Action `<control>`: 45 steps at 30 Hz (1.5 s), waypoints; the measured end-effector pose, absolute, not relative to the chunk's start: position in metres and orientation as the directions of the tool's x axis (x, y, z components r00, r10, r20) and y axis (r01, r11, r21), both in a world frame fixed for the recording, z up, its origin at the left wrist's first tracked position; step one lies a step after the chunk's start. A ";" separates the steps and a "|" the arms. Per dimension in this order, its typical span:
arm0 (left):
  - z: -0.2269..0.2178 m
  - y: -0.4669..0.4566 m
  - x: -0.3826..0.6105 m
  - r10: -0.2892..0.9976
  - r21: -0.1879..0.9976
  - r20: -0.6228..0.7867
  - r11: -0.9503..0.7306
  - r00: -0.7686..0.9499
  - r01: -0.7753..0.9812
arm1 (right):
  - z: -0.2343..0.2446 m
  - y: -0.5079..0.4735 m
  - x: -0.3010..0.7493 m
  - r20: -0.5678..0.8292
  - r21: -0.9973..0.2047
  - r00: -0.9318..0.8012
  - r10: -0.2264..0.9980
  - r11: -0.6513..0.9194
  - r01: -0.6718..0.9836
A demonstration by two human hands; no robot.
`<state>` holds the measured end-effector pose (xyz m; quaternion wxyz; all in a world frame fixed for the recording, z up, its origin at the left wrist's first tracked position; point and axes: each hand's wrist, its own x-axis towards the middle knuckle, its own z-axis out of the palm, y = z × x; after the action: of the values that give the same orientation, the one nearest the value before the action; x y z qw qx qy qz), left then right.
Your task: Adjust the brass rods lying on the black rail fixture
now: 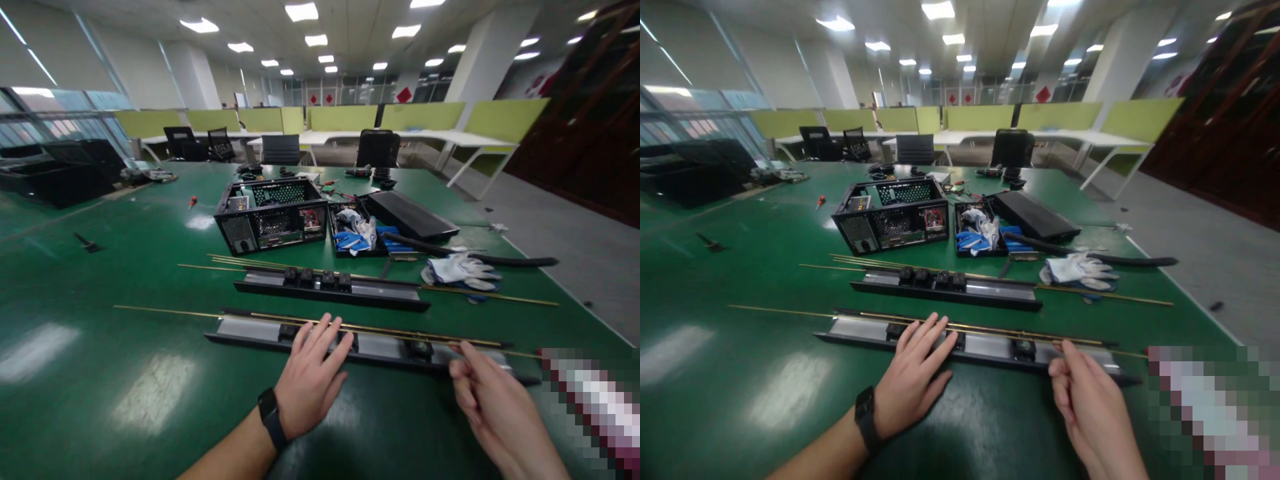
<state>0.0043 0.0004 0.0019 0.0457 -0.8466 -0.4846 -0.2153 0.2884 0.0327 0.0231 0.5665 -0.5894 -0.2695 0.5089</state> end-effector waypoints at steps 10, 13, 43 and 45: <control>-0.002 0.001 0.004 0.809 0.173 0.402 -0.526 0.428 0.833 | 0.020 0.035 0.283 -0.312 -0.932 0.334 0.889 -0.217 -0.291; -0.004 0.001 0.004 0.804 0.169 0.412 -0.531 0.430 0.831 | 0.018 0.035 0.283 -0.300 -0.931 0.341 0.891 -0.195 -0.309; -0.017 0.005 0.004 0.805 0.193 0.389 -0.547 0.448 0.815 | 0.015 0.040 0.284 -0.327 -0.933 0.368 0.870 -0.234 -0.274; -0.016 0.005 0.004 0.803 0.190 0.396 -0.546 0.445 0.816 | 0.016 0.040 0.285 -0.331 -0.930 0.376 0.866 -0.231 -0.287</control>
<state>0.0043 0.0053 -0.0162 0.0146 -0.8499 -0.4763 -0.2251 0.2849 0.0403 0.0164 0.5714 -0.6010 -0.2407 0.5043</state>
